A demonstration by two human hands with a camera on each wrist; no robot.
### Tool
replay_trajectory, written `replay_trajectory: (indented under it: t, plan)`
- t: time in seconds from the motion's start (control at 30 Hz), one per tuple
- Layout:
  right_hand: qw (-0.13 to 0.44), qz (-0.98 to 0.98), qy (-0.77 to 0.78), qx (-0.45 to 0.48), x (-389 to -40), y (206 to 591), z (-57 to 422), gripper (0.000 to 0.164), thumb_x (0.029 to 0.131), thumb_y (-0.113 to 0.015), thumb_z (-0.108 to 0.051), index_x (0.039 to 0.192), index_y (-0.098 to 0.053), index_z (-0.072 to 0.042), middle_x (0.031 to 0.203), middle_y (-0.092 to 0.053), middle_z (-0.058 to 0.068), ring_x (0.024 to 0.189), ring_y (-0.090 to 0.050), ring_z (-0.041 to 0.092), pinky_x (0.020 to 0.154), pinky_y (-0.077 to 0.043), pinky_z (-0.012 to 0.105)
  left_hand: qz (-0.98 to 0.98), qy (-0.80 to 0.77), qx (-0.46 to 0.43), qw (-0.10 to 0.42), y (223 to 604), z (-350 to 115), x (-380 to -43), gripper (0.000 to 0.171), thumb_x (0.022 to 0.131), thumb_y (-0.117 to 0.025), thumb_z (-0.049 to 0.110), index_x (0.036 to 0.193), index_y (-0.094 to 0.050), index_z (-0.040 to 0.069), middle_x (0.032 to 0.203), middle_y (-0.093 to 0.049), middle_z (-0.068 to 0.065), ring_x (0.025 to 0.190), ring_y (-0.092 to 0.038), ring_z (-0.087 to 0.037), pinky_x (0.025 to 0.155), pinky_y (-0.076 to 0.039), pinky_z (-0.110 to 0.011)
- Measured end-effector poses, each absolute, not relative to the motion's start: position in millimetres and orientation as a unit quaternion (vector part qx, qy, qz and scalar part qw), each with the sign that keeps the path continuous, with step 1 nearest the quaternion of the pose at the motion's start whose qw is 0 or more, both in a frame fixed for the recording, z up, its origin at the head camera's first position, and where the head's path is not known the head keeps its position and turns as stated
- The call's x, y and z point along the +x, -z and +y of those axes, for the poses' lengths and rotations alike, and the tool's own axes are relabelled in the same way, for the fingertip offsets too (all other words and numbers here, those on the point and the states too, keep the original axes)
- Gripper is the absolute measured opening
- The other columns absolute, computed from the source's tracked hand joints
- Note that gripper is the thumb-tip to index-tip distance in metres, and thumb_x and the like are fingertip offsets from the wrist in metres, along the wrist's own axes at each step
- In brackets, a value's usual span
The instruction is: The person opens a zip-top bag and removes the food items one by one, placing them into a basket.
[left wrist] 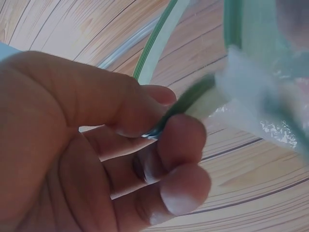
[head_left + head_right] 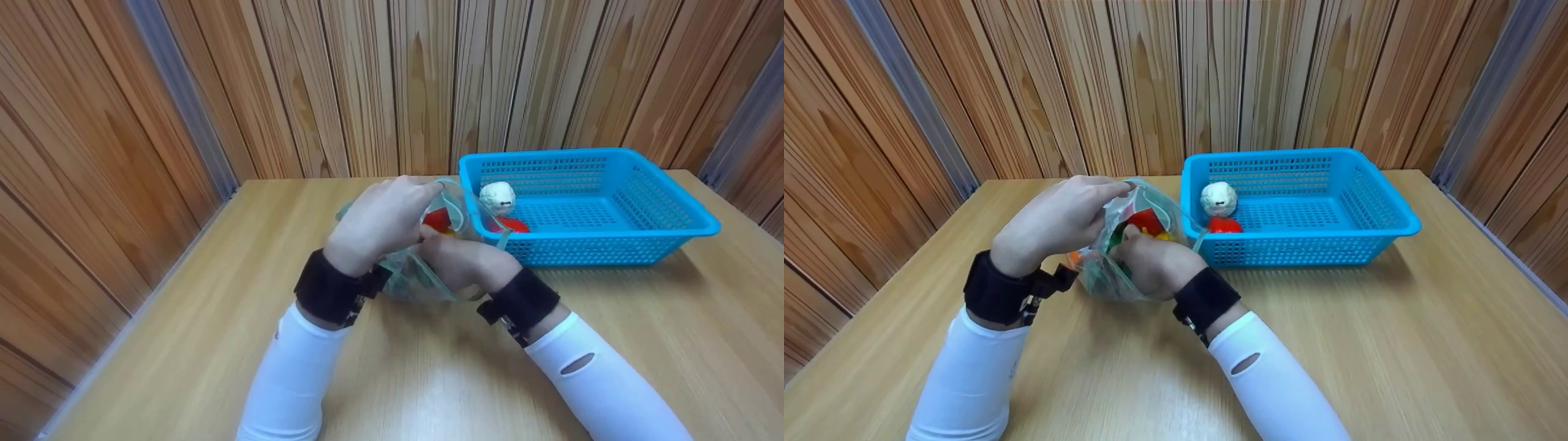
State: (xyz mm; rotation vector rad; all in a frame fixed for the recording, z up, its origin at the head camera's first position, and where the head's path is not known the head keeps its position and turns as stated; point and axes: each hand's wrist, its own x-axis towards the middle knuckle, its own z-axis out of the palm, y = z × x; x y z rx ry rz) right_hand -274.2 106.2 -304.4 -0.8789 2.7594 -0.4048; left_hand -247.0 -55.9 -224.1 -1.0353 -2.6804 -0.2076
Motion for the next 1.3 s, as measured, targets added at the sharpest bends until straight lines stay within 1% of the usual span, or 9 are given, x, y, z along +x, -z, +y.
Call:
replay_trajectory:
  t: [0.1,0.3,0.63,0.77,0.93,1.0,1.1,1.2,1.3]
  plan:
    - [0.044,0.917,0.133,-0.373,-277,290,113,0.045,0.073,-0.074,0.0,0.113,-0.061,-0.014,0.097,-0.06,0.002,0.081,-0.057,0.02,0.063,-0.048,0.03,-0.919,0.068,-0.357,0.152,226,-57,-247,0.019,0.094,-0.066,0.012,0.112,-0.065,0.007,0.091,-0.064,-0.004,0.079,-0.059,-0.019,0.069,-0.054,-0.031]
    - [0.015,0.887,0.229,-0.4,-271,256,133,0.039,0.077,-0.069,-0.011,0.115,-0.068,-0.012,0.107,-0.067,0.002,0.082,-0.058,0.018,0.067,-0.05,0.032,-0.915,0.088,-0.359,0.162,226,-57,-247,0.012,0.098,-0.062,0.014,0.107,-0.068,0.011,0.088,-0.061,-0.001,0.075,-0.058,-0.016,0.068,-0.053,-0.025]
    - [-0.094,0.847,0.312,-0.42,-263,233,161,0.03,0.089,-0.067,-0.015,0.118,-0.07,-0.016,0.105,-0.068,-0.001,0.08,-0.056,0.016,0.066,-0.05,0.027,-0.929,0.082,-0.338,0.126,224,-59,-247,0.037,0.092,-0.066,0.0,0.126,-0.064,0.013,0.108,-0.068,-0.003,0.088,-0.06,-0.019,0.086,-0.056,-0.027]
    - [-0.198,0.816,0.377,-0.39,-265,232,169,0.025,0.092,-0.064,-0.018,0.115,-0.071,-0.011,0.096,-0.068,0.002,0.072,-0.055,0.016,0.061,-0.047,0.023,-0.93,0.073,-0.337,0.124,224,-58,-248,0.044,0.092,-0.064,-0.001,0.135,-0.06,0.011,0.114,-0.069,-0.006,0.089,-0.061,-0.02,0.087,-0.056,-0.028]
    - [-0.329,0.823,0.401,-0.233,-277,237,176,0.036,0.092,-0.062,-0.035,0.115,-0.069,-0.008,0.103,-0.07,0.008,0.076,-0.056,0.019,0.06,-0.046,0.02,-0.931,0.072,-0.335,0.125,225,-57,-248,0.045,0.092,-0.064,-0.002,0.136,-0.06,0.009,0.118,-0.069,-0.006,0.089,-0.062,-0.021,0.086,-0.057,-0.029]
    - [-0.337,0.839,0.397,-0.159,-285,241,180,0.044,0.092,-0.061,-0.043,0.12,-0.066,-0.008,0.11,-0.068,0.011,0.084,-0.056,0.022,0.064,-0.048,0.022,-0.931,0.071,-0.335,0.128,225,-56,-248,0.044,0.092,-0.063,-0.003,0.134,-0.061,0.009,0.116,-0.07,-0.006,0.088,-0.062,-0.021,0.084,-0.057,-0.028]
    - [-0.301,0.869,0.384,-0.076,-298,250,190,0.055,0.093,-0.06,-0.049,0.131,-0.059,-0.009,0.128,-0.059,0.017,0.104,-0.053,0.031,0.079,-0.052,0.038,-0.929,0.069,-0.338,0.131,225,-56,-248,0.043,0.091,-0.063,-0.004,0.132,-0.062,0.009,0.115,-0.07,-0.007,0.089,-0.063,-0.022,0.083,-0.058,-0.029]
    - [-0.247,0.898,0.365,-0.021,-310,262,201,0.056,0.095,-0.061,-0.044,0.138,-0.052,-0.009,0.141,-0.045,0.023,0.119,-0.044,0.04,0.09,-0.048,0.054,-0.929,0.068,-0.34,0.132,225,-56,-248,0.044,0.091,-0.064,-0.004,0.133,-0.062,0.008,0.117,-0.07,-0.007,0.093,-0.064,-0.022,0.086,-0.057,-0.03]
    - [-0.2,0.916,0.346,0.02,-320,274,210,0.052,0.095,-0.064,-0.034,0.14,-0.052,-0.009,0.148,-0.034,0.025,0.128,-0.037,0.044,0.099,-0.045,0.059,-0.929,0.068,-0.339,0.132,225,-56,-248,0.045,0.091,-0.065,-0.002,0.135,-0.061,0.009,0.118,-0.069,-0.008,0.094,-0.064,-0.022,0.088,-0.057,-0.03]
